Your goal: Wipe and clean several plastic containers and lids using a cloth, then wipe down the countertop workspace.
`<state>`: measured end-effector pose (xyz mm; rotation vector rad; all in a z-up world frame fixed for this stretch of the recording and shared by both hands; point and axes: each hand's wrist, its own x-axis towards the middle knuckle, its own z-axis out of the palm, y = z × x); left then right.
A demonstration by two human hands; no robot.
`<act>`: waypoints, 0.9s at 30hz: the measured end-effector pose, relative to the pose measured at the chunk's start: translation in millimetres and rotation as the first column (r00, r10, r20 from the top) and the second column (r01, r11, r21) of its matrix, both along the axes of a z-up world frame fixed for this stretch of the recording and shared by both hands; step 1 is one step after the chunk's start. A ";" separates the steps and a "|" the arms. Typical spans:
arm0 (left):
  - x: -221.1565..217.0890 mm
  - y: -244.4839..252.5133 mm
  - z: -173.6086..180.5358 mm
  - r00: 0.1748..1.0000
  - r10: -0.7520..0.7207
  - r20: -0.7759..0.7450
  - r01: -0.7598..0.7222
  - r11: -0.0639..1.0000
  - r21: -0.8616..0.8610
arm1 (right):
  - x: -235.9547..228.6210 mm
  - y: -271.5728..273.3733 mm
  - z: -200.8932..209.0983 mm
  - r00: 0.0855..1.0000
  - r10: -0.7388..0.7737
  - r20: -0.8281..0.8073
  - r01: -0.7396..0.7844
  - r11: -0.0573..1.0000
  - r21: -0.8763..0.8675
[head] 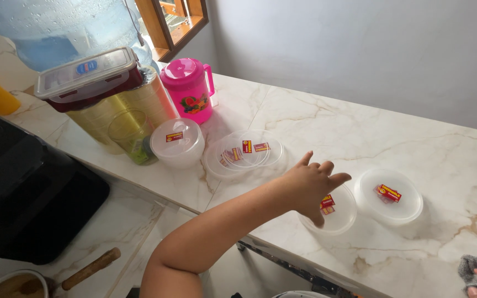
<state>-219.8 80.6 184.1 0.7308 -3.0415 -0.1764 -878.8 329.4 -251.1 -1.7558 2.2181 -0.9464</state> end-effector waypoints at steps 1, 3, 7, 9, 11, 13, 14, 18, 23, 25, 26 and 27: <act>2.3 1.3 0.9 1.000 -0.001 0.001 0.001 1.000 0.004 | 38.6 1.9 29.2 1.000 -0.001 0.001 0.001 1.000 0.004; 5.1 2.6 3.3 0.998 0.053 0.017 -0.053 0.999 -0.012 | 117.2 7.8 86.4 0.997 -0.053 0.059 0.063 0.981 -0.184; 13.0 20.4 2.8 0.999 -0.018 -0.028 0.018 1.000 0.008 | 331.5 22.5 311.1 0.962 -0.175 -0.208 0.128 0.967 -0.222; 16.6 25.3 -2.2 1.000 0.009 -0.018 -0.010 1.000 -0.030 | 363.6 15.8 358.9 0.877 -0.161 -0.453 0.146 0.987 -0.067; 17.7 27.8 -2.0 0.999 0.001 -0.042 -0.003 0.999 -0.049 | 377.9 16.1 369.4 0.870 -0.170 -0.463 0.179 0.984 -0.025; 21.5 30.4 1.2 0.998 0.002 -0.066 -0.007 0.997 -0.073 | 389.6 13.0 377.7 0.866 -0.172 -0.470 0.202 0.979 0.014; 24.7 31.8 4.6 0.990 0.012 -0.139 -0.022 0.997 -0.070 | 394.2 10.0 381.2 0.906 -0.161 -0.392 0.190 0.981 0.036; 36.9 55.6 41.9 0.934 0.045 -0.355 -0.022 0.997 0.068 | 416.4 -1.2 402.8 0.985 -0.122 0.121 0.122 0.993 0.005; 14.2 98.5 20.6 0.672 0.211 -0.710 -0.097 0.975 0.198 | 444.7 -34.5 419.8 0.417 0.181 0.891 0.127 0.959 -0.255; 5.0 111.6 8.0 0.547 0.296 -0.783 -0.104 0.952 0.288 | 474.4 -52.6 437.6 0.117 0.309 0.944 0.177 0.929 -0.326; 1.6 116.2 2.0 0.547 0.306 -0.779 -0.105 0.949 0.298 | 488.9 -59.6 443.5 0.097 0.395 0.914 -0.007 0.918 -0.396; -1.0 120.8 -3.6 0.548 0.315 -0.775 -0.107 0.945 0.308 | 504.0 -66.8 449.9 0.059 0.470 0.881 -0.189 0.872 -0.452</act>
